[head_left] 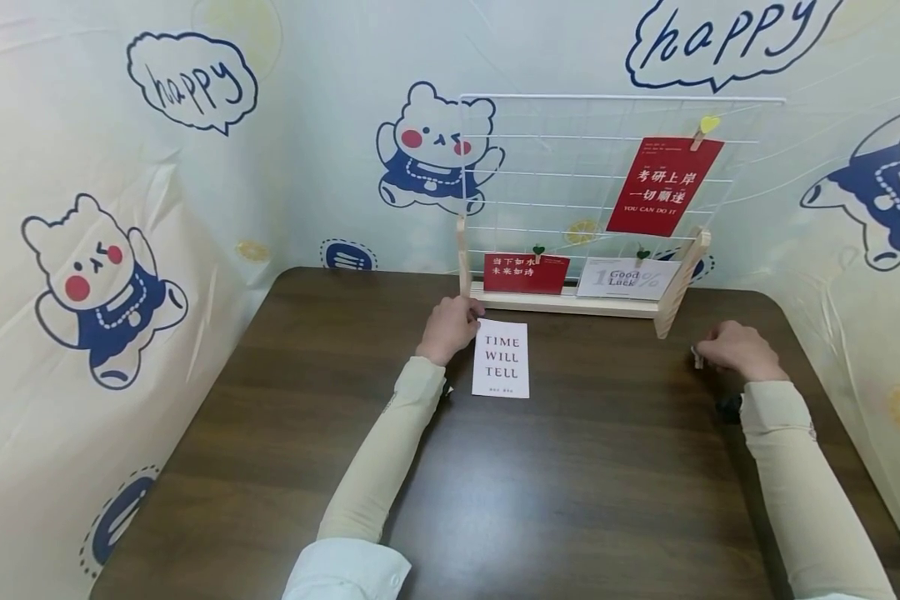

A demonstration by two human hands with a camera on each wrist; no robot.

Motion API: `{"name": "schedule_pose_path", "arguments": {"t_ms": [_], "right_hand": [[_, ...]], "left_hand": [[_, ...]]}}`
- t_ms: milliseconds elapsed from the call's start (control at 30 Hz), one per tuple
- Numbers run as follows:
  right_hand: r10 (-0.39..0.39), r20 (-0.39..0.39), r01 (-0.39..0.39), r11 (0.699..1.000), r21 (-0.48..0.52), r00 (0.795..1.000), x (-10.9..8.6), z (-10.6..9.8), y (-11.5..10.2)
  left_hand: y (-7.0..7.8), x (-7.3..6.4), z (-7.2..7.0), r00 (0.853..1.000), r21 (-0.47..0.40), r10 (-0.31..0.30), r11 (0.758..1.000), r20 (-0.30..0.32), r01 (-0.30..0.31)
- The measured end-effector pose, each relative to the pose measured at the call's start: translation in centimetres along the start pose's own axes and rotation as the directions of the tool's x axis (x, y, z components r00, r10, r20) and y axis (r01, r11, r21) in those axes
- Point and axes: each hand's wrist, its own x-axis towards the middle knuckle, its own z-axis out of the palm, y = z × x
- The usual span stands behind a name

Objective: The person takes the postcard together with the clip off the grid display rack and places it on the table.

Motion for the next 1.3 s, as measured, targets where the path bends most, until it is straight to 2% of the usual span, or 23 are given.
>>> {"name": "schedule_pose_path", "arguments": {"t_ms": [267,700,967,1300], "right_hand": [[0.008,-0.009,-0.007,1.0,0.011,1.0,-0.3,0.2,-0.1],[0.012,-0.012,-0.012,1.0,0.014,1.0,0.1,0.5,0.2],[0.014,-0.006,-0.014,1.0,0.024,1.0,0.0,0.2,0.1],[0.006,-0.065,-0.006,1.0,0.006,0.998,-1.0,-0.7,-0.8]], "left_hand": [[0.1,-0.1,-0.2,1.0,0.029,-0.009,1.0,0.024,0.008],[-0.1,-0.3,-0.4,1.0,0.037,-0.023,0.999,0.015,0.023],[0.0,-0.5,-0.6,1.0,0.039,-0.002,0.999,0.004,0.002],[1.0,-0.6,-1.5,0.998,0.022,0.044,0.999,-0.041,-0.043]]}}
